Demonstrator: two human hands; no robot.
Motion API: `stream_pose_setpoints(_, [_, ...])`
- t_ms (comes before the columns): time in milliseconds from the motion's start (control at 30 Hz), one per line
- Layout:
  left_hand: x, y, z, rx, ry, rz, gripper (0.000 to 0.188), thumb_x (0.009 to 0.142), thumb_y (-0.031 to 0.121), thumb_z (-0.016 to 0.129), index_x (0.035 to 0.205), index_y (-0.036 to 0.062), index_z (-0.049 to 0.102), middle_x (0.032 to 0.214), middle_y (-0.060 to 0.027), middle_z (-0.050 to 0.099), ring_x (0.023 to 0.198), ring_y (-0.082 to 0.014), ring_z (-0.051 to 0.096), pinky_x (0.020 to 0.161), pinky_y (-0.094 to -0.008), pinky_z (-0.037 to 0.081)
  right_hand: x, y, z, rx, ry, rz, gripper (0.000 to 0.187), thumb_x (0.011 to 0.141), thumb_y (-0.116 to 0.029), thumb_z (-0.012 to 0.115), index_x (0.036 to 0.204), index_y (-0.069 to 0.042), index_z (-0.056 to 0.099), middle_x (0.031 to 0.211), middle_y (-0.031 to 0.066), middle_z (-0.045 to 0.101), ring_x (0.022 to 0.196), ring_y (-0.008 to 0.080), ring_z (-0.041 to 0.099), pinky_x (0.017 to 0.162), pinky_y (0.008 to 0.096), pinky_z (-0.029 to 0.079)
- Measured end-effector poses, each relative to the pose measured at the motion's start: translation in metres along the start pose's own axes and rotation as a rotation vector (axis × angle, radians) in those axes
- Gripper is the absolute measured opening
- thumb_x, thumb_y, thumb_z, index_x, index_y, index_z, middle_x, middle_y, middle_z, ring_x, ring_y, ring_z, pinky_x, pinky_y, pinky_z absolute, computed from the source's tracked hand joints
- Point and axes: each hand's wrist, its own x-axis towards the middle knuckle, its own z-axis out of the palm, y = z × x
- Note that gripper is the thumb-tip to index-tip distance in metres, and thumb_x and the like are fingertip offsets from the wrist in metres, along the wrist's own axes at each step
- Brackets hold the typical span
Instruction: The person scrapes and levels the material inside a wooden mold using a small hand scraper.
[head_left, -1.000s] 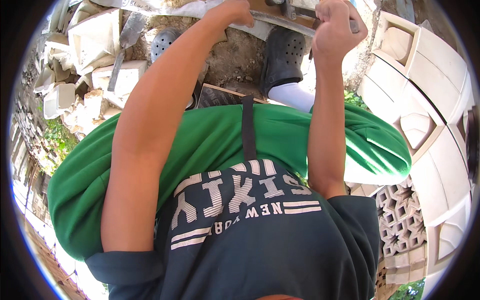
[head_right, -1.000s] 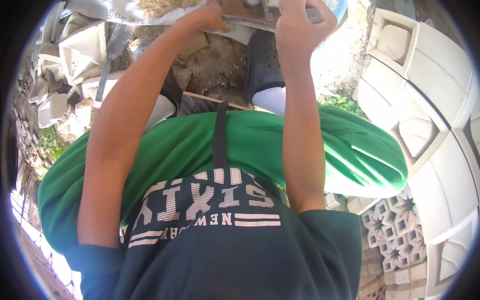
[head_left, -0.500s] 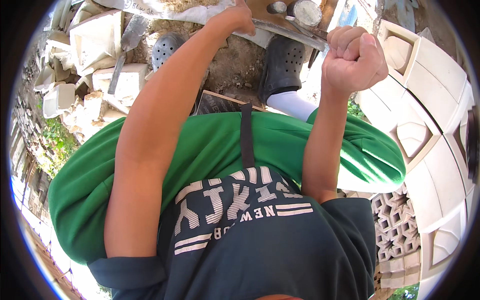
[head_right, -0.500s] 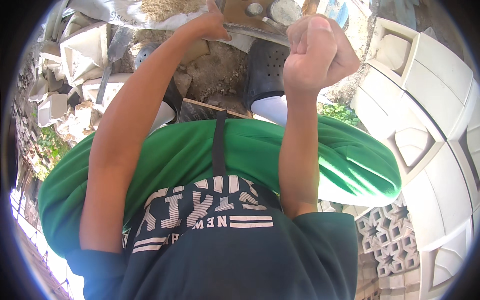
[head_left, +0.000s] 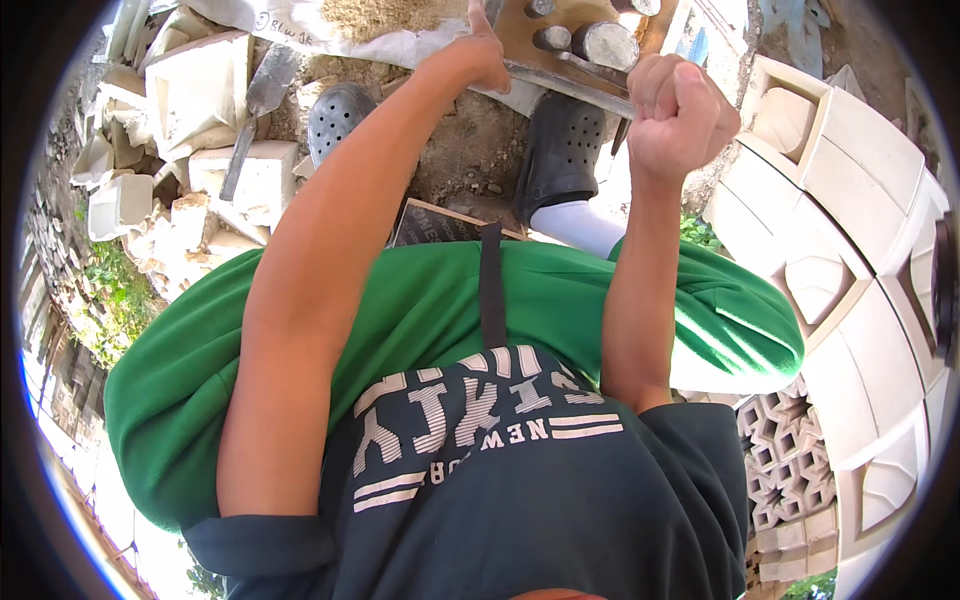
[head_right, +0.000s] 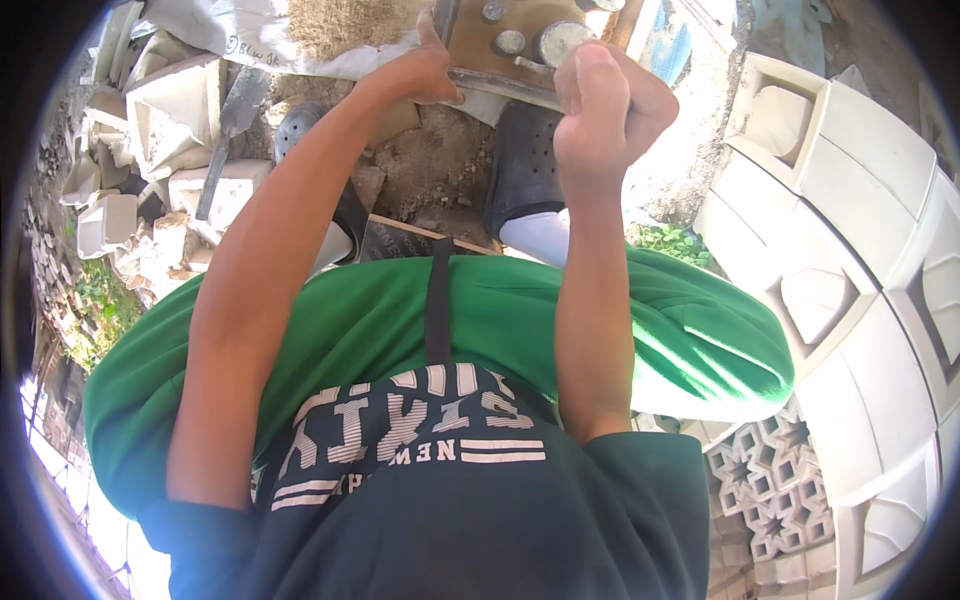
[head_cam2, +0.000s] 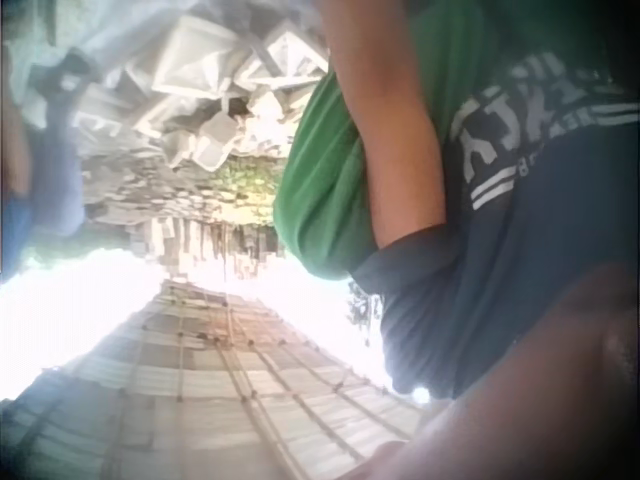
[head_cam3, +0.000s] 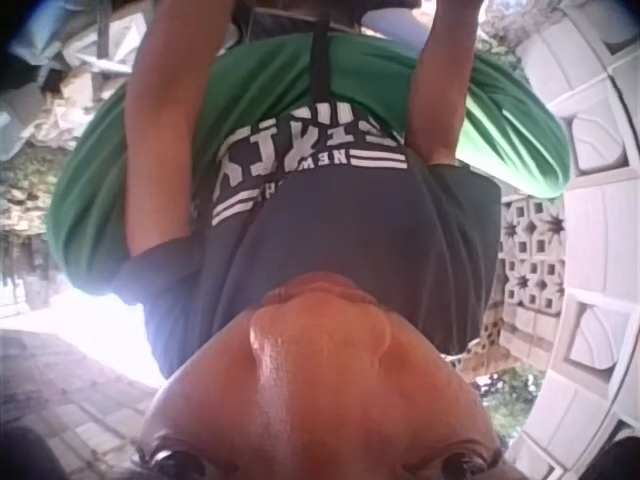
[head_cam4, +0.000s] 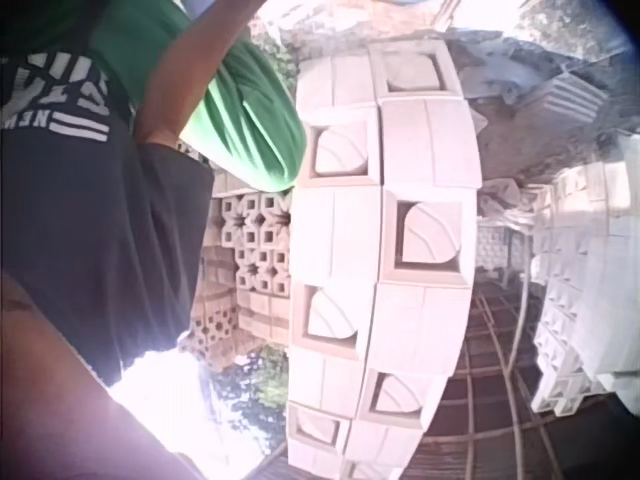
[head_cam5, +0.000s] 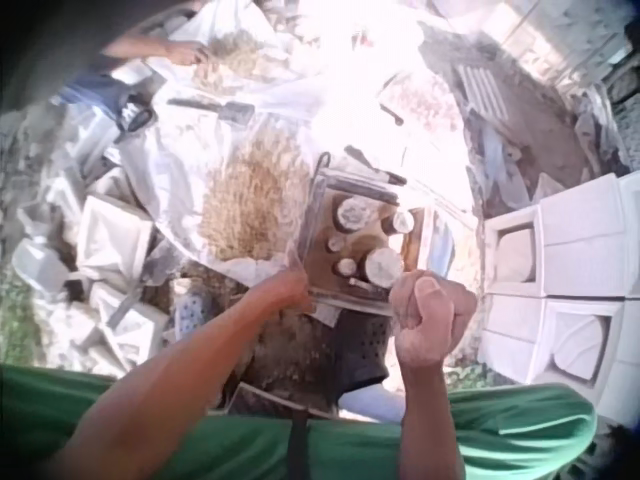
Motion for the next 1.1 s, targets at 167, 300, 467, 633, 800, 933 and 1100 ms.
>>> stream_pose_setpoints(167, [0.002,-0.005,0.002,-0.068,0.011,-0.004,0.130,0.074,0.037,0.076,0.126,-0.0268,-0.026,0.099,-0.0402,0.060,0.095,-0.0448,0.063,0.092,-0.0401,0.047,0.000,0.007,0.002,0.099,-0.031,0.025,0.037,0.084,-0.007,0.041,0.049,-0.004,0.029,0.045,0.0030,0.032,0.042,0.0108,0.027,0.042,0.0284,0.020])
stream_pose_setpoints(300, [-0.001,-0.005,0.007,-0.105,0.009,-0.001,0.131,0.074,0.037,0.076,0.126,-0.0261,-0.025,0.097,-0.0391,0.061,0.096,-0.0448,0.063,0.090,-0.0388,0.048,-0.002,-0.005,-0.007,0.176,-0.050,0.012,0.039,0.083,-0.008,0.044,0.047,-0.004,0.030,0.045,0.0021,0.034,0.043,0.0081,0.028,0.041,0.0265,0.018])
stream_pose_setpoints(467, [-0.002,-0.001,0.005,-0.072,0.017,-0.003,0.130,0.074,0.036,0.076,0.127,-0.0259,-0.025,0.102,-0.0405,0.059,0.097,-0.0444,0.062,0.090,-0.0392,0.048,-0.001,0.012,-0.009,0.140,-0.068,0.103,0.040,0.084,-0.006,0.044,0.047,-0.004,0.029,0.045,0.0023,0.034,0.042,0.0089,0.029,0.041,0.0261,0.018])
stream_pose_setpoints(633, [0.006,-0.001,0.004,0.006,0.043,0.014,0.129,0.074,0.036,0.075,0.127,-0.0262,-0.024,0.106,-0.0417,0.057,0.099,-0.0446,0.062,0.092,-0.0399,0.048,-0.003,-0.002,-0.020,0.021,-0.066,0.088,0.039,0.087,-0.011,0.037,0.049,-0.008,0.028,0.044,0.0046,0.031,0.041,0.0152,0.025,0.043,0.0309,0.025])
stream_pose_setpoints(800, [-0.001,-0.001,0.002,-0.054,0.025,-0.018,0.129,0.073,0.036,0.076,0.128,-0.0262,-0.023,0.105,-0.0431,0.056,0.100,-0.0459,0.061,0.093,-0.0403,0.047,-0.001,-0.012,-0.020,0.128,-0.071,0.048,0.040,0.087,-0.010,0.038,0.049,-0.007,0.028,0.045,0.0045,0.031,0.042,0.0146,0.025,0.043,0.0310,0.024])
stream_pose_setpoints(933, [0.001,0.009,-0.001,-0.130,-0.062,-0.131,0.121,0.076,0.030,0.071,0.136,-0.0164,-0.024,0.132,-0.0396,0.043,0.115,-0.0438,0.054,0.099,-0.0463,0.043,-0.003,0.014,-0.019,0.143,0.028,0.142,0.040,0.084,-0.008,0.044,0.048,-0.005,0.028,0.045,0.0015,0.031,0.042,0.0095,0.027,0.041,0.0272,0.018])
stream_pose_setpoints(1100, [-0.002,0.006,0.001,-0.156,-0.073,-0.152,0.125,0.076,0.028,0.071,0.134,-0.0136,-0.031,0.133,-0.0393,0.042,0.116,-0.0442,0.053,0.099,-0.0459,0.043,-0.002,-0.012,-0.007,0.252,-0.021,0.014,0.040,0.085,-0.008,0.045,0.047,-0.005,0.031,0.045,0.0020,0.033,0.042,0.0091,0.028,0.042,0.0270,0.018])
